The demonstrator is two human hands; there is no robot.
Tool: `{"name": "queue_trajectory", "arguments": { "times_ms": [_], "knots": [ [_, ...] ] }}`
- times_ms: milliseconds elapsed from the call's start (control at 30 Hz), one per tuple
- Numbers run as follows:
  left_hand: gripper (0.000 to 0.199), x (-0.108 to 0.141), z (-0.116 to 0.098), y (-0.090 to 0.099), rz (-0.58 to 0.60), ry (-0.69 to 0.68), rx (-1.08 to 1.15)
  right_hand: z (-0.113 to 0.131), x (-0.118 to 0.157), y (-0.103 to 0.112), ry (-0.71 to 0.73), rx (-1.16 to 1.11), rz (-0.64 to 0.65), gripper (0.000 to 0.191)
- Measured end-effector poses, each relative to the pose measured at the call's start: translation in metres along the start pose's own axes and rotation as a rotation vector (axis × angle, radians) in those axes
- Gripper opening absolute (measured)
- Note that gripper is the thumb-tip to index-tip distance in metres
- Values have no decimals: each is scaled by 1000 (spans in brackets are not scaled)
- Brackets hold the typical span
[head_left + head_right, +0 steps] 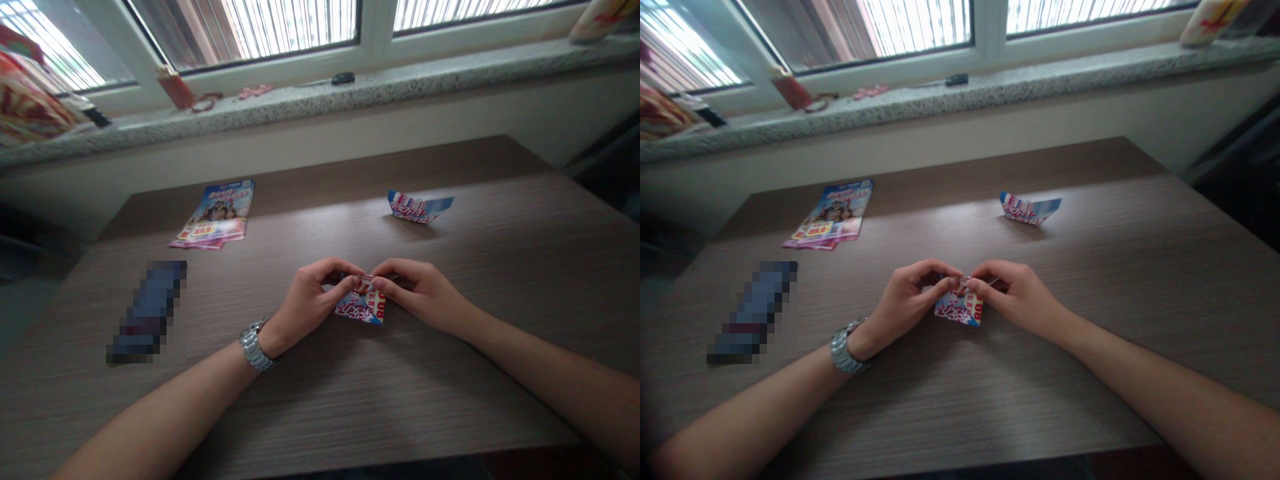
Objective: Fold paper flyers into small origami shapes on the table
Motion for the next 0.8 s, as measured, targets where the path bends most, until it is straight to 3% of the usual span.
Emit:
{"name": "queue_trajectory", "arguments": {
  "times_ms": [433,800],
  "knots": [
    [18,0,-6,-3,35,-16,-18,0,-1,1,48,136,-15,34],
    [18,-1,0,-1,-2,20,34,-2,-2,5,19,106,-34,34]
  ]
}}
Point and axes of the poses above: each hand's wrist, its own x-axis away from the middle knuckle, its own y-axis out of the back of the hand, z = x × y, the point moved 1 cm from there along -x, towards the middle knuckle, and after that the axes turned 15 degrees about x, right-handed, at the moved point
